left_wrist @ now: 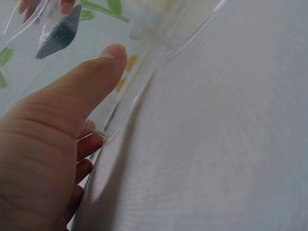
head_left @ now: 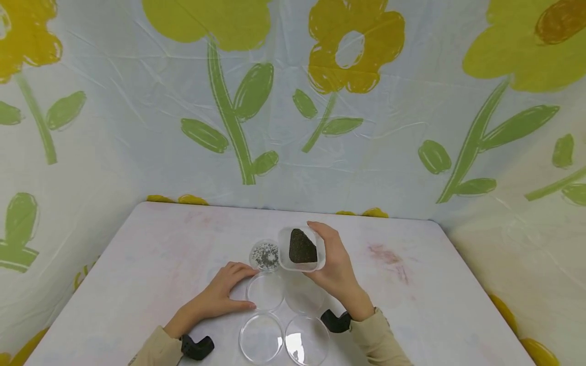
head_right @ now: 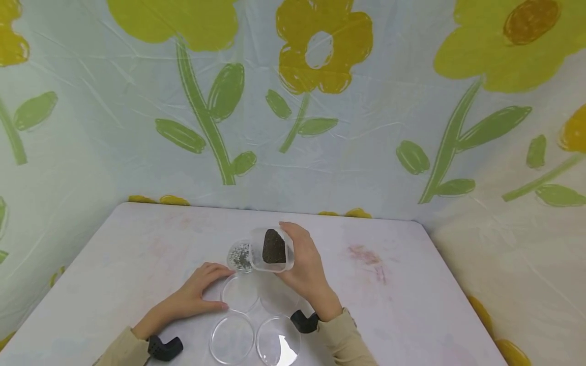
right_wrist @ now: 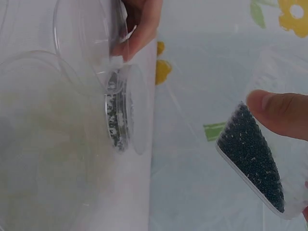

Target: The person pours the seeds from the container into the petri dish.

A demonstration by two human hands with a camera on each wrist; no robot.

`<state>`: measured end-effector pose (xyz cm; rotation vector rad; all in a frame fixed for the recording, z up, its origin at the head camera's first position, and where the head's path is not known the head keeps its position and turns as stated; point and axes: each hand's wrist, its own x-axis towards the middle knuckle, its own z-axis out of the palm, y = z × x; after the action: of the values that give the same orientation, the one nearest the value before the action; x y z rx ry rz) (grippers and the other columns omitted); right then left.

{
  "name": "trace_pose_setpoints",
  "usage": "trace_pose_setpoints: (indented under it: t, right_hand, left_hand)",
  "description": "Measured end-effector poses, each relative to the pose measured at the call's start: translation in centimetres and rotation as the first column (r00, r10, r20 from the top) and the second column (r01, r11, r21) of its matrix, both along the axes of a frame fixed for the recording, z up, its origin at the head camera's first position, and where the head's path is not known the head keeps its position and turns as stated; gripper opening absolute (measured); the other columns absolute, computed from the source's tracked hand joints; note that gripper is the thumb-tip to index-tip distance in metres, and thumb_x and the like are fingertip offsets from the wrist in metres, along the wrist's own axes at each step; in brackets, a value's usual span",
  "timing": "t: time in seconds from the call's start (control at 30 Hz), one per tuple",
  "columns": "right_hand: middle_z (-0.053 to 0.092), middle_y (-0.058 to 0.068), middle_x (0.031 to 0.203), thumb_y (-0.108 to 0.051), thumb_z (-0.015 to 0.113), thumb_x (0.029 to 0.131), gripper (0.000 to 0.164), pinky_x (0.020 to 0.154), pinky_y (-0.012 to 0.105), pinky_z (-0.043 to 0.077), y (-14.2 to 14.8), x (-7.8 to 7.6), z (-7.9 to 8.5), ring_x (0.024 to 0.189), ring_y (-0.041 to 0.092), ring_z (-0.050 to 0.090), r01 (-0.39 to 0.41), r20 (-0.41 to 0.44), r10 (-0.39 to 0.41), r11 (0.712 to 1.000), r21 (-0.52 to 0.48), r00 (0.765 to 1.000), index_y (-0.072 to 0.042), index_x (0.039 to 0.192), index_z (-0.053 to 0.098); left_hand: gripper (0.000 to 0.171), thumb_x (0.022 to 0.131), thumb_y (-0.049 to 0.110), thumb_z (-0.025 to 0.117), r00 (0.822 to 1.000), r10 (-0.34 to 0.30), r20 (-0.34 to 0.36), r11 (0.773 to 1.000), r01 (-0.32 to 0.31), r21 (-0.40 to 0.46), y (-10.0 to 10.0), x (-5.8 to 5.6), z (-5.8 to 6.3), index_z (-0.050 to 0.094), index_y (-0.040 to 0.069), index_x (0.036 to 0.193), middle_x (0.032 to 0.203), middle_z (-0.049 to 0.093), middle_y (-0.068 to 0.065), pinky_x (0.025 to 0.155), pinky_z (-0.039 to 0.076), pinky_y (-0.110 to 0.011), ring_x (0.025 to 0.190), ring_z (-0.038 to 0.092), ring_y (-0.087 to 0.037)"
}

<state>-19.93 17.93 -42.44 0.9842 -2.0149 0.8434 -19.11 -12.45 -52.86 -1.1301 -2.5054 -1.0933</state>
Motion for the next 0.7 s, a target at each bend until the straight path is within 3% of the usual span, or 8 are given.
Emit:
trace_pose_setpoints:
  t: [0.23,0.4,0.53,0.7]
  right_hand:
    - [0.055,0.021,0.132,-0.016,0.086,0.073,0.074,0.11,0.04,0.034,-0.7,-0.2,-0.7,0.123,0.038,0.05,-0.057,-0.08,0.061,0.997,0.057,0.995,0.011,0.131,0.05]
    - [0.054,0.021,0.134,-0.006,0.089,0.059,0.086,0.111,0.039,0.033,-1.0,0.0,-1.2,0.124,0.038,0.049,-0.037,-0.082,0.045,0.994,0.1,0.996,0.009,0.134,0.05]
    - [0.053,0.02,0.136,-0.001,0.087,0.057,0.088,0.111,0.041,0.033,-1.2,0.1,-1.5,0.125,0.038,0.048,-0.022,-0.098,0.036,0.988,0.15,0.995,0.007,0.136,0.049]
    - [0.053,0.019,0.136,0.007,0.075,0.057,0.082,0.106,0.053,0.035,-1.6,0.1,-1.9,0.125,0.041,0.048,-0.015,-0.123,0.039,0.982,0.186,0.992,0.005,0.135,0.05]
  left_hand:
    - [0.069,0.079,0.049,0.08,1.0,-0.004,0.003,1.0,0.004,0.007,0.0,0.0,0.0,0.059,0.016,0.137,0.129,0.056,0.004,0.095,0.039,-0.049,0.12,0.046,-0.017]
    - [0.07,0.079,0.049,0.08,1.0,-0.009,0.015,1.0,0.009,0.013,0.1,0.0,0.0,0.059,0.016,0.137,0.13,0.056,0.004,0.096,0.038,-0.049,0.121,0.045,-0.017]
    - [0.069,0.079,0.049,0.08,1.0,-0.009,0.004,1.0,0.009,0.012,0.2,-0.1,-0.1,0.059,0.016,0.136,0.13,0.056,0.004,0.096,0.039,-0.048,0.12,0.045,-0.017]
    - [0.069,0.079,0.05,0.08,1.0,-0.001,0.014,1.0,0.001,0.007,0.1,0.0,0.1,0.059,0.016,0.136,0.13,0.056,0.005,0.096,0.039,-0.048,0.121,0.045,-0.017]
